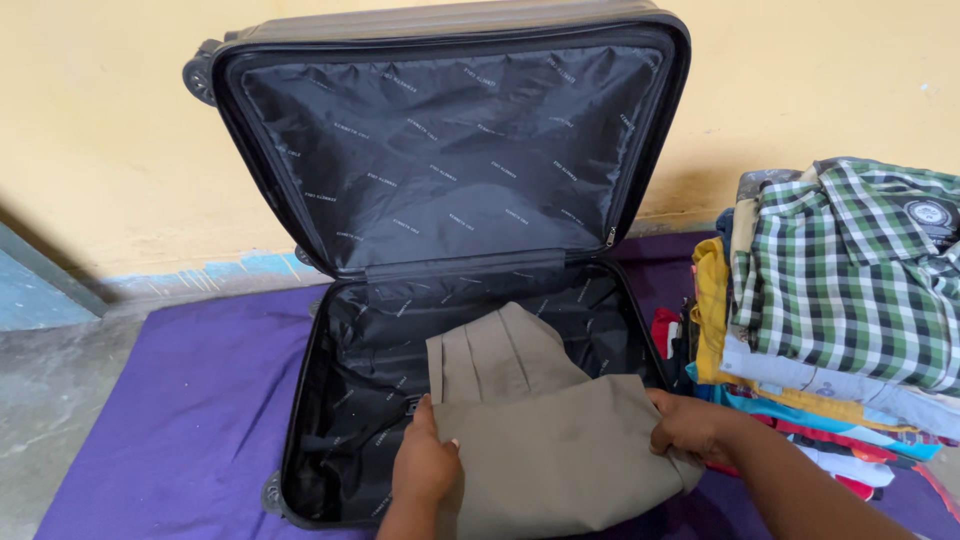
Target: The person takes a folded green and white plaid shirt out of a suitcase, shows it to the camera, then places it on a stack of clothes before picking up and folding a pair of tan pants and putting them into the suitcase. The person then closes the suitcase zipper and pats the top of the case.
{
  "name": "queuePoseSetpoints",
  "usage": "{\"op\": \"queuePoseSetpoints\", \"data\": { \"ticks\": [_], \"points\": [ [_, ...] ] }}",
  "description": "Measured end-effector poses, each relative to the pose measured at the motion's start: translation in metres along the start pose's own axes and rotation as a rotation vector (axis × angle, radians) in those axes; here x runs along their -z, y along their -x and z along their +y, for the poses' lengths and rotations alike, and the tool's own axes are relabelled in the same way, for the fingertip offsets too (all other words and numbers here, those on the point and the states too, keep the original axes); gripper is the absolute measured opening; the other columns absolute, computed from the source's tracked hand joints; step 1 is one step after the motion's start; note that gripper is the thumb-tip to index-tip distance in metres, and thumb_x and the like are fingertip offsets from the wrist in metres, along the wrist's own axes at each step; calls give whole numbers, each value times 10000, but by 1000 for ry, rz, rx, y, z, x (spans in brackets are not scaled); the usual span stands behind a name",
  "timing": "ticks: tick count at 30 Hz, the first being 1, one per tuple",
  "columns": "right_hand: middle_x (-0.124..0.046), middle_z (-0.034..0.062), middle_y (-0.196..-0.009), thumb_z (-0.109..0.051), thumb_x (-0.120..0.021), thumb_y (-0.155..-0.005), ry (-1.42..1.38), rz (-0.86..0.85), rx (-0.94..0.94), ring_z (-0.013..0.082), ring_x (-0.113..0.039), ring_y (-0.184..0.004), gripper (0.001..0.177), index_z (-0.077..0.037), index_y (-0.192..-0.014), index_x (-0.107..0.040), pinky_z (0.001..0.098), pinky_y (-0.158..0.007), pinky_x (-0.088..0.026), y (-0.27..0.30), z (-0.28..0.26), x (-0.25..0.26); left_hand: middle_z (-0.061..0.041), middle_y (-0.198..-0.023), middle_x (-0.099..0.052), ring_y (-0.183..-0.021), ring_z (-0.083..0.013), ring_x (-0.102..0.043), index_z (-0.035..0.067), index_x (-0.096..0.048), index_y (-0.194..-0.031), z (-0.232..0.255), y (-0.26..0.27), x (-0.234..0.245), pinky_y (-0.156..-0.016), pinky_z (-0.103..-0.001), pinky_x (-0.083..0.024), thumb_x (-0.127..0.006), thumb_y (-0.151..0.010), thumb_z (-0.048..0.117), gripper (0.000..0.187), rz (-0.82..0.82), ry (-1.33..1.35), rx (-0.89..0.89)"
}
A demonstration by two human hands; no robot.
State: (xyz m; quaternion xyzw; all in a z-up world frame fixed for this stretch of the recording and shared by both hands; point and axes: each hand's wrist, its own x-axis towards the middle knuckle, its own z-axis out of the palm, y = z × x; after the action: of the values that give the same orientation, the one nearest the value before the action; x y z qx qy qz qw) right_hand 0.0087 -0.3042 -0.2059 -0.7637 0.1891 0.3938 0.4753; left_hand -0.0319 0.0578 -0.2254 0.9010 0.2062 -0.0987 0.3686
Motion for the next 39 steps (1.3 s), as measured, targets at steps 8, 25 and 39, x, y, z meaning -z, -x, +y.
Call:
{"op": "queuePoseSetpoints", "data": {
  "ticks": [8,25,39],
  "points": [
    [-684,90,-1364,99,-550,-801,-30,155,154,220,-663,-1233,848,-277,-1549,-413,352,-1047,-499,-9,5,-1,-137,-1401,-620,-1272,-282,-641,124,-383,-1509,-11,-22,-18,-1060,-371,-499,-777,-758,75,850,48,461,-107],
    [-514,49,-1451,-343,-883,-665,971,567,416,267,-486,-1368,812,-286,-1404,-554,415,-1076,-446,-21,1,-23,-90,-1701,-174,-1600,-330,-99,214,-440,-1516,39,27,-3,-1227,-689,-116,-760,-745,676,954,-350,-614,-187],
    [-480,71,-1509,-633,-838,-653,951,-28,470,283,-473,-1390,1009,-192,-1480,-464,381,-1126,-422,18,-23,-84,-77,-1684,-247,-1553,-284,-235,249,-310,-1594,24,30,-40,-1239,-547,-228,-912,-680,451,1113,-490,-647,-349]
  ]
}}
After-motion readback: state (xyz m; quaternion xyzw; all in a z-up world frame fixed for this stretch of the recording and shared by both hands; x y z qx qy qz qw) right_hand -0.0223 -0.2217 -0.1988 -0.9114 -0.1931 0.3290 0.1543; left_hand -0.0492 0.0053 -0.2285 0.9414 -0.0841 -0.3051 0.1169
